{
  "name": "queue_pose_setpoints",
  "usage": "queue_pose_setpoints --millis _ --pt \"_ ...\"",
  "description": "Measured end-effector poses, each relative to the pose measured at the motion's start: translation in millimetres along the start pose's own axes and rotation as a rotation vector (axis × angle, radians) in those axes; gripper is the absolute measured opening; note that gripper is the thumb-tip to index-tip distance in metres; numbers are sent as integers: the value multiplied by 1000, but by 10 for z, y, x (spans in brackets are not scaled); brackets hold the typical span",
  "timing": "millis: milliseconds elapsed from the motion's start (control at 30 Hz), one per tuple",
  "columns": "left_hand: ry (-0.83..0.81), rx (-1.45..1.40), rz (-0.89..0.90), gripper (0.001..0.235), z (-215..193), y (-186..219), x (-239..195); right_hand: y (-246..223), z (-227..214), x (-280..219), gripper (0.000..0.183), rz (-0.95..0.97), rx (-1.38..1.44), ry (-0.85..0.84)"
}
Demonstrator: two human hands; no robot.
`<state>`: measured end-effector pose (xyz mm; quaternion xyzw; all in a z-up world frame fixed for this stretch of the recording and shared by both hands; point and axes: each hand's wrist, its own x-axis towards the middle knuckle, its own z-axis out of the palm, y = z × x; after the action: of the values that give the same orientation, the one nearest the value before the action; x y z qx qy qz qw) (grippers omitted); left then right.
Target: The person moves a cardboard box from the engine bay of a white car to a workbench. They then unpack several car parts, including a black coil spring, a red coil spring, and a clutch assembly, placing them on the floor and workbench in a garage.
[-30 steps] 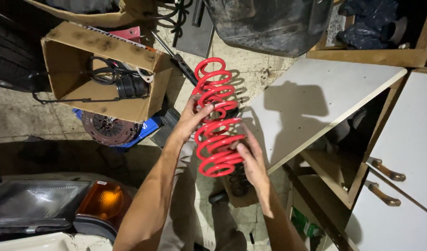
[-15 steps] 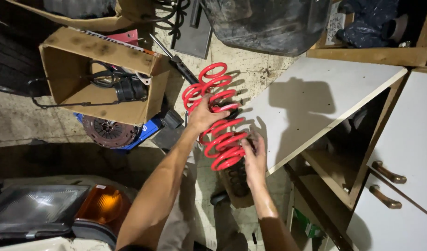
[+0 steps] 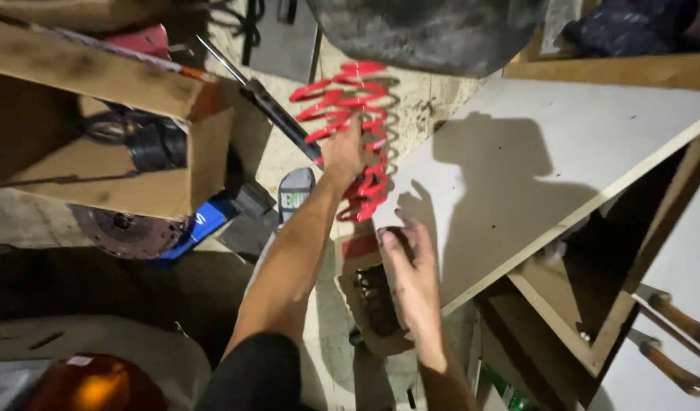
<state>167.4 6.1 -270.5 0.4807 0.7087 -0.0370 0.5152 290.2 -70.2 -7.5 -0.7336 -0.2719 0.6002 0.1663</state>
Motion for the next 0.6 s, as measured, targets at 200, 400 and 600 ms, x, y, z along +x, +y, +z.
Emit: queue_pose_setpoints --millis 200,400,600 --pt "39 -394 -221 81 385 -95 610 -119 -296 295 54 8 -136 -78" --pt "-40 -846 -291 113 820 -619 1188 -15 -275 645 53 -27 -231 -22" --pt "161 -980 42 54 1435 -1265 1493 -360 145 899 58 -90 -519 -153"
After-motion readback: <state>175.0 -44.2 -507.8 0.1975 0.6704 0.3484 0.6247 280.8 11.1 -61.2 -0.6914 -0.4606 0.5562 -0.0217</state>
